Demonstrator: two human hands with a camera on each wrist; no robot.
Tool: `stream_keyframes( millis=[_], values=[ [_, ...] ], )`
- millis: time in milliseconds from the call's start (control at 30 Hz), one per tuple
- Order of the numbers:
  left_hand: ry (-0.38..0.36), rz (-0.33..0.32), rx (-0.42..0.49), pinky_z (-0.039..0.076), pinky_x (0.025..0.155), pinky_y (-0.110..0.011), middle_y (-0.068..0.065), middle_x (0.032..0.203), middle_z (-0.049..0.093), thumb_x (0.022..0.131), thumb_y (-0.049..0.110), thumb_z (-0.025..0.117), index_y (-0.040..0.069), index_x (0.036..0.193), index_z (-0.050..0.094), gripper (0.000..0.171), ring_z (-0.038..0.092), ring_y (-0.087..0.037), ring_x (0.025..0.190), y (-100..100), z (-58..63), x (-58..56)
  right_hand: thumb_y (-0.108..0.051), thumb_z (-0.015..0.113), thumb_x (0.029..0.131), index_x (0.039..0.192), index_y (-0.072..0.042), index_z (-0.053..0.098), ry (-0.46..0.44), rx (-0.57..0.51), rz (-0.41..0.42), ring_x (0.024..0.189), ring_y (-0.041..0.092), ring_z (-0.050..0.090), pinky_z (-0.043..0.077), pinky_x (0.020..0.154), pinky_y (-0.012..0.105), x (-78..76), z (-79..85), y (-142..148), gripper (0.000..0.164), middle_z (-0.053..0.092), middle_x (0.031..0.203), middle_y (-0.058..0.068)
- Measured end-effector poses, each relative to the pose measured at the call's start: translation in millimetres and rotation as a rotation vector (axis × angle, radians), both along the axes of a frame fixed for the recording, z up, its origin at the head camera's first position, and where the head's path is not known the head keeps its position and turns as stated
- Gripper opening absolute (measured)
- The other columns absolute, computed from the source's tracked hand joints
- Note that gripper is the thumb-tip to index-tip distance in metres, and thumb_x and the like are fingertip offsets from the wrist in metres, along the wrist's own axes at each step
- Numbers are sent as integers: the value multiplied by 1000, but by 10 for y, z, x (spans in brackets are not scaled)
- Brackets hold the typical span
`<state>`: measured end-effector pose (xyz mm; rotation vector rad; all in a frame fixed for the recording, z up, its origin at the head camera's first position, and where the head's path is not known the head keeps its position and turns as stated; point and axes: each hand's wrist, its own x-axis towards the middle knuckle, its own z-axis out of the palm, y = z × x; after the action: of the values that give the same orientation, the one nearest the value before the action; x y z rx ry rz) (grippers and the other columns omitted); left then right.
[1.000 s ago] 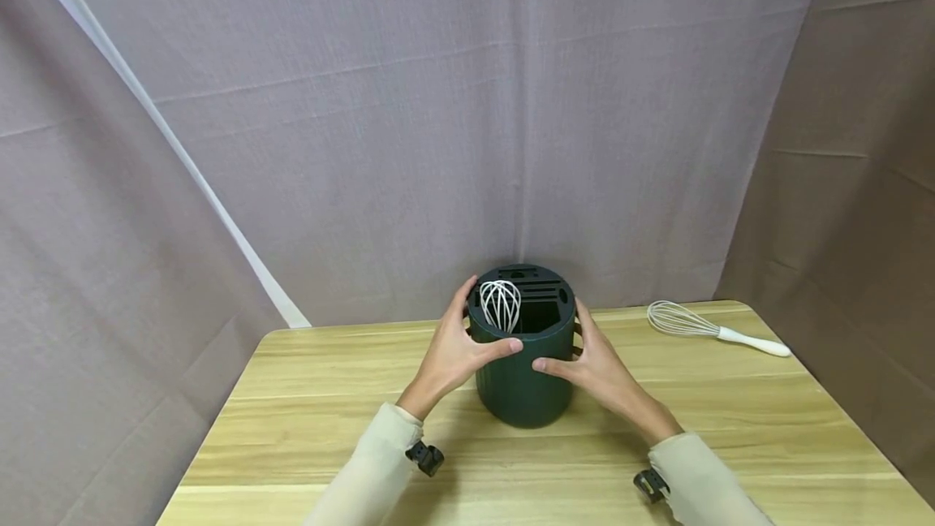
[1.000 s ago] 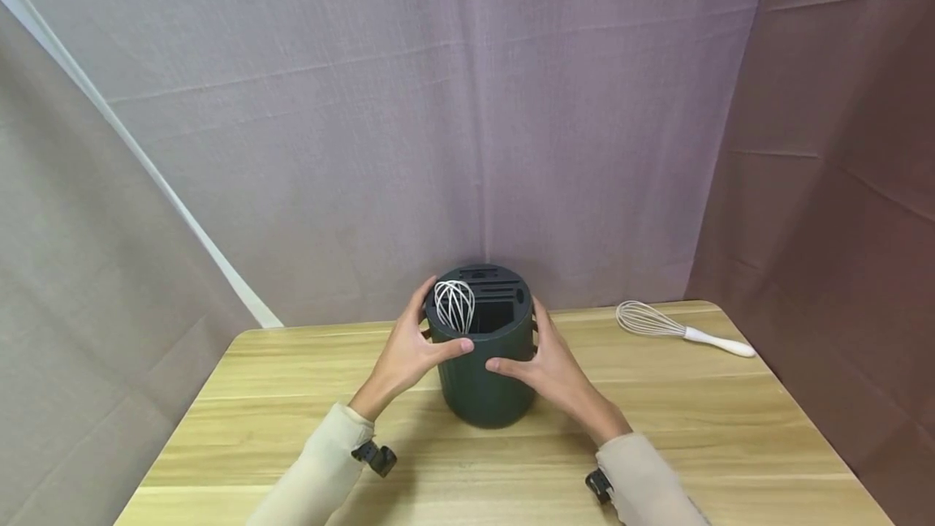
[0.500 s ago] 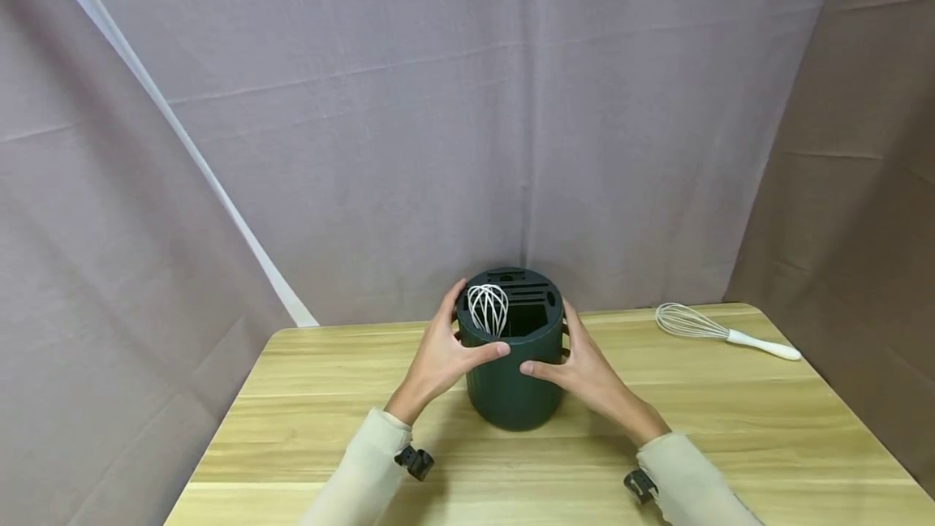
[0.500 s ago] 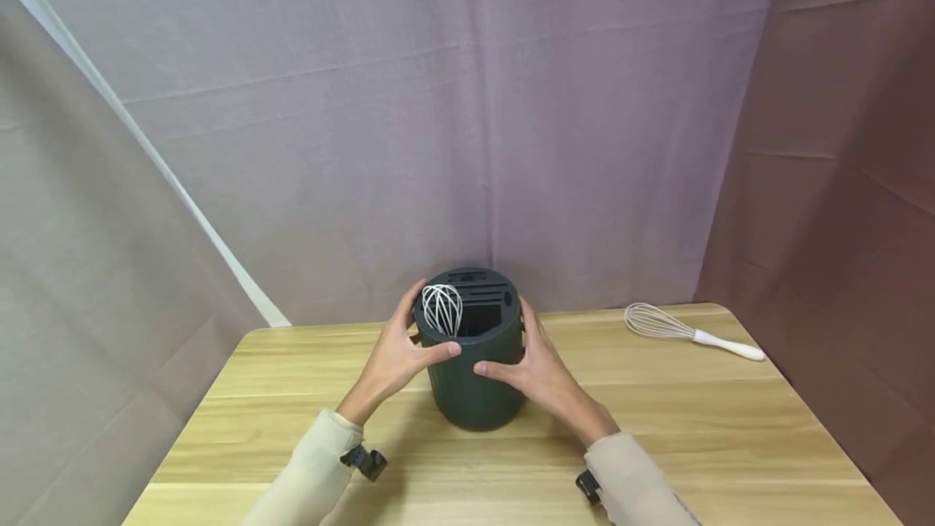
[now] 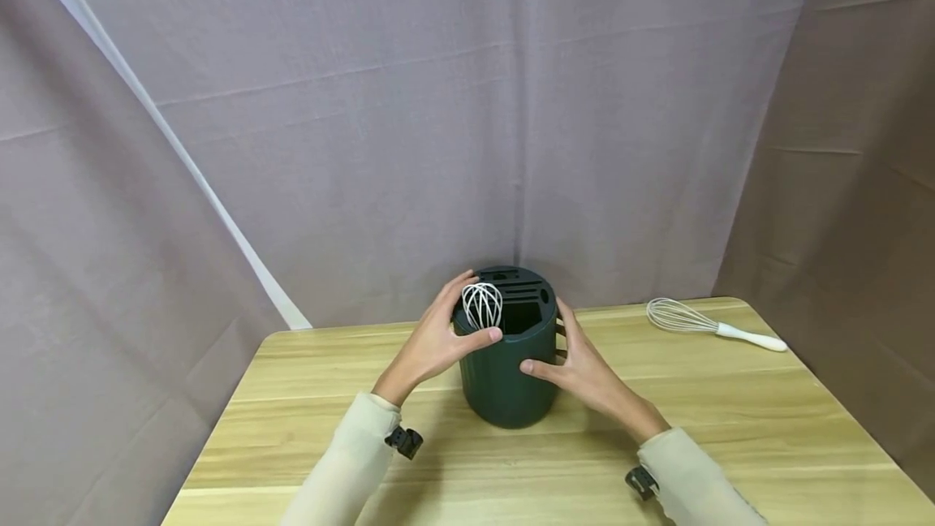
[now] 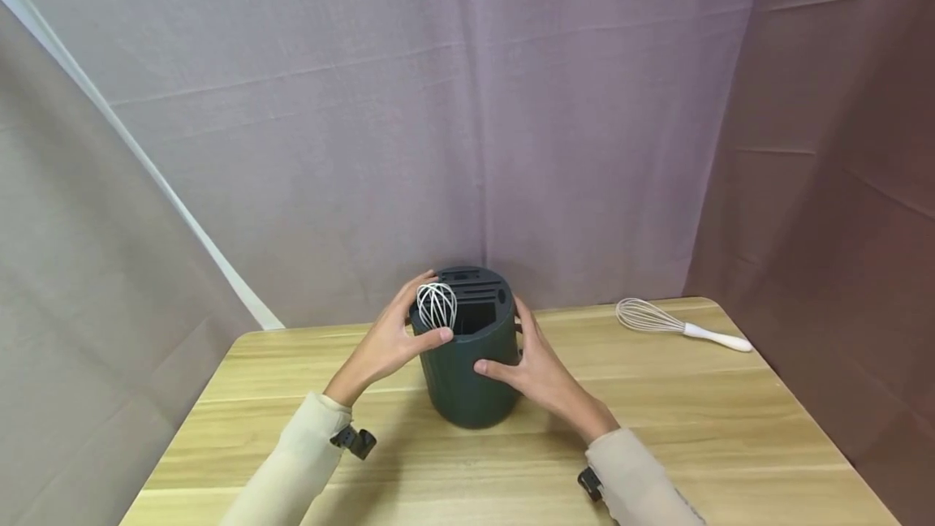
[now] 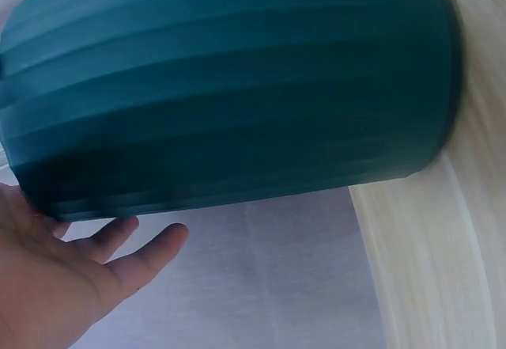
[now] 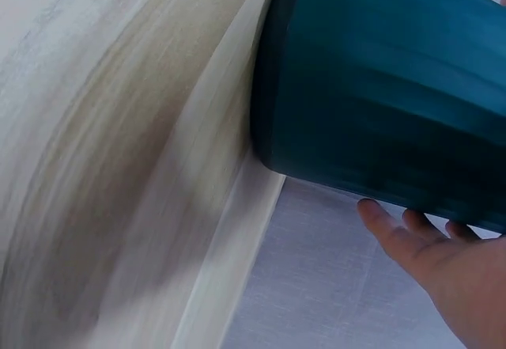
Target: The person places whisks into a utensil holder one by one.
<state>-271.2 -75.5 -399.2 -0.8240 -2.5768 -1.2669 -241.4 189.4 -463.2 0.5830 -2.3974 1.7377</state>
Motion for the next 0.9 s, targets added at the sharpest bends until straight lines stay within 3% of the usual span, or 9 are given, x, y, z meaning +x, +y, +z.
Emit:
stream_keyframes(
  millis=[167, 333, 600, 900],
  values=[
    [-1, 10, -5, 36, 119, -60, 9, 171, 29, 88, 65, 73, 23, 163, 40, 92, 34, -23, 155, -1, -33, 11, -27, 86, 90, 170, -24, 15, 4, 48, 1, 145, 53, 39, 49, 105, 64, 8, 28, 50, 107, 23, 169, 21],
    [9, 1, 17, 37, 119, -58, 6, 172, 29, 89, 58, 75, 20, 162, 41, 89, 35, -22, 154, 17, -55, 10, -29, 81, 95, 167, -15, 24, 42, 164, -32, 143, 49, 44, 47, 106, 67, 40, 83, 213, 93, 34, 165, 21],
    [5, 12, -2, 39, 117, -59, 6, 172, 28, 88, 60, 74, 23, 164, 38, 91, 38, -23, 152, 58, -66, 14, -30, 70, 104, 160, -11, 39, 76, 307, -92, 139, 48, 50, 48, 104, 66, 94, 174, 607, 67, 51, 154, 21],
    [-17, 5, 6, 39, 117, -57, 6, 172, 28, 88, 61, 74, 24, 164, 38, 92, 39, -21, 151, 85, -90, 44, -31, 67, 106, 151, -3, 49, 99, 486, -208, 127, 50, 57, 49, 97, 68, 99, 261, 1121, 57, 62, 139, 25]
  ],
)
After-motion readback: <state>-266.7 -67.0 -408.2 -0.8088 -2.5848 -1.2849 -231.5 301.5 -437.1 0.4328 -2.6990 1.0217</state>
